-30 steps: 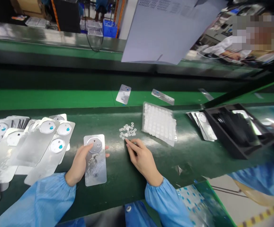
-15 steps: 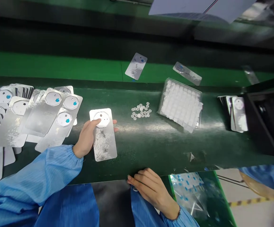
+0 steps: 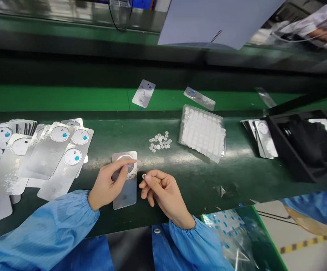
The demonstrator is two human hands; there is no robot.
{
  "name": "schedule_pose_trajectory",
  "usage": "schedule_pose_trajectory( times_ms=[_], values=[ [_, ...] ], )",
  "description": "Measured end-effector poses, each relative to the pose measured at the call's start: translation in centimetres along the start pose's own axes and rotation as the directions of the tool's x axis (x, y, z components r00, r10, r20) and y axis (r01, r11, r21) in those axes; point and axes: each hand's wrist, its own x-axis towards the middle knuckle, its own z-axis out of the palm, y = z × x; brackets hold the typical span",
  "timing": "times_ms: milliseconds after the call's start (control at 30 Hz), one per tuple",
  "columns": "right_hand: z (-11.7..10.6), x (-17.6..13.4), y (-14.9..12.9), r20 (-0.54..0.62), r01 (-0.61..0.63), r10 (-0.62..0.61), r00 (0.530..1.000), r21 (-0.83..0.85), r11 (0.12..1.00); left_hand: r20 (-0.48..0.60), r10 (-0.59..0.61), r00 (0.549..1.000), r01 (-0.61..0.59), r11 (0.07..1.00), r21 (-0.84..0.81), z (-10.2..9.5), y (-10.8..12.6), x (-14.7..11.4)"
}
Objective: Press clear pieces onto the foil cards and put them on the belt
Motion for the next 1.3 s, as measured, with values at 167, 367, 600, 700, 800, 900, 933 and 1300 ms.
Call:
schedule_pose_trajectory(
  times_ms=[167,367,600,700,800,900,933,1300],
  values=[
    [0.8,0.9,-0.3,0.012,-0.001,0.001,1.0,-0.001,1.0,0.053,0.144,0.988,-0.15,0.98,0.127,0.3,0.4,0.1],
    [0.6,1.0,-0.8,0.058,-0.001,0.006,0.998,-0.089,0.996,0.085,0.109,0.99,-0.121,0.981,0.154,0.4,0.2,0.2],
    [0.0,0.9,-2.1,0.082,0.094,-0.072,0.994,-0.304,0.948,0.099,0.051,0.994,-0.057,0.997,0.056,0.4,0.2,0.2],
    [0.4,0.7,-2.1,-0.006,0.185,-0.2,0.98,-0.359,0.915,0.061,0.041,0.997,-0.043,0.998,0.042,0.4,0.1,0.1],
    [0.9,0.7,-1.5,-0.064,0.226,-0.272,0.96,-0.398,0.889,0.046,0.025,0.999,-0.028,0.998,0.056,0.3,0.1,0.0],
    [1.3,1.0,-0.9,-0.068,0.249,-0.305,0.95,-0.423,0.871,0.073,0.012,0.997,-0.018,0.997,0.074,0.3,0.2,-0.1],
    [1.4,1.1,-0.7,-0.069,0.255,-0.313,0.947,-0.432,0.865,0.081,0.01,0.997,-0.017,0.997,0.077,0.4,0.2,-0.2],
    [1.9,1.4,0.0,-0.097,0.243,-0.319,0.943,-0.456,0.856,0.105,0.042,0.994,-0.056,0.989,0.133,0.6,0.5,-0.4]
  ],
)
